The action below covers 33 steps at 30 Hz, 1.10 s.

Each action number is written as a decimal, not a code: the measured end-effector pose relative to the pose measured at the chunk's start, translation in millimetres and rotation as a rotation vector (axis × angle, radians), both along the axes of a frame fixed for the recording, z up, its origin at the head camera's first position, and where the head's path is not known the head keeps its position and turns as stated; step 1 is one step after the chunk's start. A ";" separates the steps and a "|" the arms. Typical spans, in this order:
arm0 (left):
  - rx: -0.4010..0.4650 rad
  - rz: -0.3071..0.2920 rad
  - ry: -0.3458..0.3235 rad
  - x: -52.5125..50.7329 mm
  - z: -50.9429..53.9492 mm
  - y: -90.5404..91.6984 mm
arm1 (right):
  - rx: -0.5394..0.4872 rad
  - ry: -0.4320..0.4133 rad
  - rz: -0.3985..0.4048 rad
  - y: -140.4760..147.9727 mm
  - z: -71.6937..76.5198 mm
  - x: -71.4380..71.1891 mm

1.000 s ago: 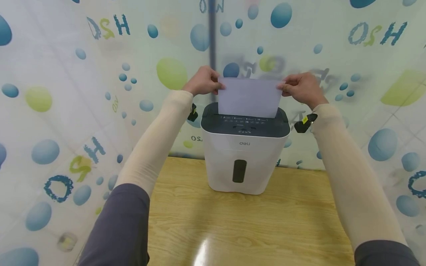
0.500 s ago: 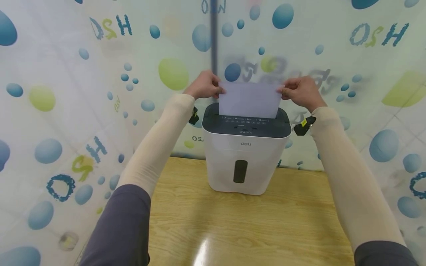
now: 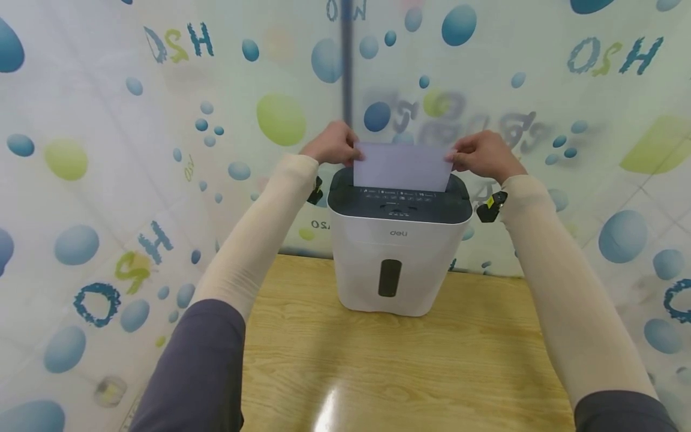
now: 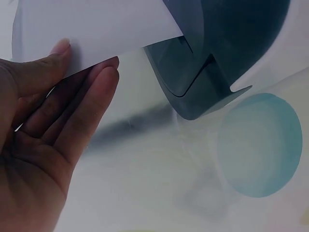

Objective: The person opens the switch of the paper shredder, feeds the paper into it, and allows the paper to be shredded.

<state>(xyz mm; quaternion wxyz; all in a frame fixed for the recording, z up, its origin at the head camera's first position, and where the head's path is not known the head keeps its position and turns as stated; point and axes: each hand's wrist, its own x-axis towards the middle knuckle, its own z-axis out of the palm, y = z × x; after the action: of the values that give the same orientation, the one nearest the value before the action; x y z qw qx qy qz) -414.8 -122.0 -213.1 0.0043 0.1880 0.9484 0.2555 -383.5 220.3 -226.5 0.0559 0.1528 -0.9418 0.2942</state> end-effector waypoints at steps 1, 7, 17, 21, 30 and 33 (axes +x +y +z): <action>-0.008 0.003 0.002 0.2 -1.0 0.2 | 0.010 -0.002 0.006 -0.4 -0.5 -0.2; -0.053 -0.034 0.024 -3.0 -8.6 1.8 | 0.043 -0.027 0.009 -0.4 -2.1 -0.8; -0.104 -0.080 -0.015 -10.0 -15.8 3.3 | 0.143 -0.118 0.032 -1.3 -1.8 -3.3; -0.120 -0.093 -0.028 -8.1 -19.5 4.6 | 0.181 -0.146 0.050 -2.3 -3.9 -3.3; -0.138 -0.066 -0.055 -2.0 -18.5 3.0 | 0.212 -0.149 0.071 -4.8 -8.0 0.9; -0.147 -0.040 -0.073 -0.1 -16.0 3.8 | 0.227 -0.142 0.080 -3.7 -8.7 1.4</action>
<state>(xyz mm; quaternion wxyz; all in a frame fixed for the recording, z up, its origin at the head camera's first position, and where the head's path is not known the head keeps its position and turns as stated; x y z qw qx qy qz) -414.8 -118.2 -229.0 0.0578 0.1964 0.9599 0.1917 -382.0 216.7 -235.2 -0.0402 0.1745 -0.9637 0.1980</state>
